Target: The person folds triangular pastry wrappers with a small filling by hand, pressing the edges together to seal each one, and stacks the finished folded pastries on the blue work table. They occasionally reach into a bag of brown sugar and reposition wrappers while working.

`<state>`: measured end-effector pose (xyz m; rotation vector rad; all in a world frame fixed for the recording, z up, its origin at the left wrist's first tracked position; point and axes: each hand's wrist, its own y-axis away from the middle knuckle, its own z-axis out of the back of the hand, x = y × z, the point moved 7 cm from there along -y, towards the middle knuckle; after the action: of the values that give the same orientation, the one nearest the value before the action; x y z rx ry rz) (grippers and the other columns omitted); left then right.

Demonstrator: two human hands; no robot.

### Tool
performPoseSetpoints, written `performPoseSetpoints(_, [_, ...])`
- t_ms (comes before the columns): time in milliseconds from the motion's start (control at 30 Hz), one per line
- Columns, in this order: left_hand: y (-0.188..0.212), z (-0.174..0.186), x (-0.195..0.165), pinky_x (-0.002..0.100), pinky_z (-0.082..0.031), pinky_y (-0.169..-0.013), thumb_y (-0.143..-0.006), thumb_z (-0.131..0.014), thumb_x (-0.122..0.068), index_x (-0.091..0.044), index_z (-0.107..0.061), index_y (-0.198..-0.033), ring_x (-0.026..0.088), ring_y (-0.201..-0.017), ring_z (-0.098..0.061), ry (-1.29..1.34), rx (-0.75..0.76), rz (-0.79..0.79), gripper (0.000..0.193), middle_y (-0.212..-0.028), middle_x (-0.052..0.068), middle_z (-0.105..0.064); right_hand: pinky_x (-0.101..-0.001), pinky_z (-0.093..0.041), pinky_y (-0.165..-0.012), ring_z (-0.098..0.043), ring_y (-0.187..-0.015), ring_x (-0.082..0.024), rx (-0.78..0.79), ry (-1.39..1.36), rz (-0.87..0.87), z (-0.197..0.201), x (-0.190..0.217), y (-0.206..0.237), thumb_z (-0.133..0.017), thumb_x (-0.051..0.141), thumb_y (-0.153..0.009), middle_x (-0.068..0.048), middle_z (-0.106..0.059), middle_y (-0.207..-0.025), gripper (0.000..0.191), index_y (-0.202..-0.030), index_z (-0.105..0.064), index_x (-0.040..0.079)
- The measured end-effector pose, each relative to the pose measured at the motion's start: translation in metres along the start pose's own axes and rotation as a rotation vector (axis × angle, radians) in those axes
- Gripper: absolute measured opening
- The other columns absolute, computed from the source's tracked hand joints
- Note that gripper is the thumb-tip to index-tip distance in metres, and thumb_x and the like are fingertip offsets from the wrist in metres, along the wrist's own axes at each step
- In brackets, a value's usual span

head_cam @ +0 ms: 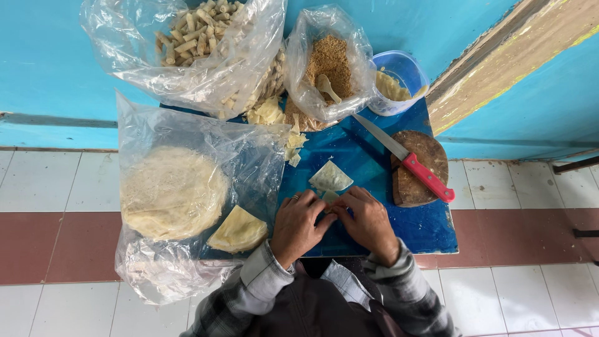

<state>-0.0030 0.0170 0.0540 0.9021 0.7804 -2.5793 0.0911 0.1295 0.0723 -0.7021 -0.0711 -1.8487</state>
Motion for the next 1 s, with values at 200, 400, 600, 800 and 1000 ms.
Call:
performPoseSetpoints(200, [-0.006,-0.005,0.004,0.045,-0.047,-0.073,-0.09,-0.076,-0.014,-0.008,-0.071,-0.087,0.029,-0.081,-0.066,0.044,0.029,0.053,0.009,-0.085,0.007,-0.064,-0.0328,-0.055,-0.062,-0.067,-0.069,-0.018,0.174,-0.212,-0.143,-0.012,-0.028,-0.008,-0.08,0.017,-0.082,-0.004,-0.069,-0.087,0.014,-0.093,-0.077,0.009])
performPoseSetpoints(400, [-0.014,-0.004,0.008,0.045,-0.049,-0.066,-0.084,-0.077,-0.011,-0.008,-0.069,-0.086,0.03,-0.072,-0.066,0.149,-0.002,0.167,0.009,-0.081,0.008,-0.066,-0.0334,-0.055,-0.062,-0.069,-0.07,-0.019,0.082,-0.196,-0.123,-0.007,-0.017,-0.005,-0.08,0.016,-0.082,-0.004,-0.07,-0.089,0.014,-0.094,-0.076,0.01])
performPoseSetpoints(600, [-0.001,0.005,-0.009,0.044,-0.05,-0.076,-0.09,-0.074,-0.009,-0.006,-0.067,-0.096,0.031,-0.088,-0.065,0.015,-0.051,-0.003,0.01,-0.091,0.01,-0.064,-0.0372,-0.056,-0.071,-0.069,-0.084,-0.026,-0.071,0.001,0.098,0.014,0.025,0.008,-0.073,0.009,-0.087,-0.006,-0.069,-0.094,0.015,-0.101,-0.075,0.009])
performPoseSetpoints(800, [0.005,-0.003,-0.007,0.043,-0.051,-0.083,-0.092,-0.069,-0.007,-0.001,-0.067,-0.101,0.032,-0.092,-0.064,0.007,0.011,-0.076,0.011,-0.099,0.012,-0.061,-0.0379,-0.056,-0.073,-0.068,-0.087,-0.026,-0.101,0.045,0.154,0.015,0.031,0.006,-0.074,0.01,-0.086,-0.007,-0.069,-0.096,0.016,-0.101,-0.073,0.007])
performPoseSetpoints(1000, [0.004,-0.006,-0.003,0.043,-0.048,-0.074,-0.091,-0.072,-0.011,-0.005,-0.067,-0.091,0.028,-0.086,-0.065,-0.024,0.029,-0.006,0.008,-0.091,0.008,-0.063,-0.0376,-0.054,-0.068,-0.067,-0.081,-0.025,-0.049,0.005,0.024,0.006,0.016,0.011,-0.074,0.014,-0.088,-0.005,-0.067,-0.088,0.009,-0.095,-0.075,0.008])
